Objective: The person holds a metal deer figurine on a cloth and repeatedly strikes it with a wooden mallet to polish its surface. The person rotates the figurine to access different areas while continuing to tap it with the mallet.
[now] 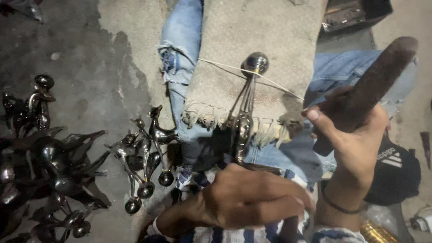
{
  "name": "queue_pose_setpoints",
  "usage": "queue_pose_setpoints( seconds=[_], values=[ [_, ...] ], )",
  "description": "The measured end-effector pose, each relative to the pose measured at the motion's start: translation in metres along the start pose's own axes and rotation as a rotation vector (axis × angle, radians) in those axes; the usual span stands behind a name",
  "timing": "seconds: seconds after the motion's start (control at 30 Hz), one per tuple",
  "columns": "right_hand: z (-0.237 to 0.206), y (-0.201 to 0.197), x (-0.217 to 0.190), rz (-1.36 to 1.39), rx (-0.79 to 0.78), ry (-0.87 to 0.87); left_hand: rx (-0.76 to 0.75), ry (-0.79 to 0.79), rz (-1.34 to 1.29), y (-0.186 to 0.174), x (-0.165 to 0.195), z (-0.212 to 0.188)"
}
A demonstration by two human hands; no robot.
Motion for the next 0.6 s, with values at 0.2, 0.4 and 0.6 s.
queue_pose_setpoints(
  seconds=[0.2, 0.4, 0.6],
  values=[
    [0.011, -0.006, 0.019, -0.026, 0.075, 0.071, 0.273, -0.3, -0.992, -0.05, -0.058, 0.003],
    [0.024, -0.032, 0.014, -0.089, 0.228, 0.073, 0.423, -0.354, -0.396, -0.115, -0.104, 0.034],
    [0.043, -0.039, 0.049, -0.07, 0.319, 0.203, 0.194, -0.1, -0.148, -0.118, -0.026, 0.06]
  ],
)
Point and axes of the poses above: each hand's wrist, its own z-axis towards the middle knuckle, its own y-axis out of the palm, x = y × z, the point moved 10 cm from there along z, towards the middle knuckle, and after that the axes turned 9 degrees about x, right-handed, at the moved point
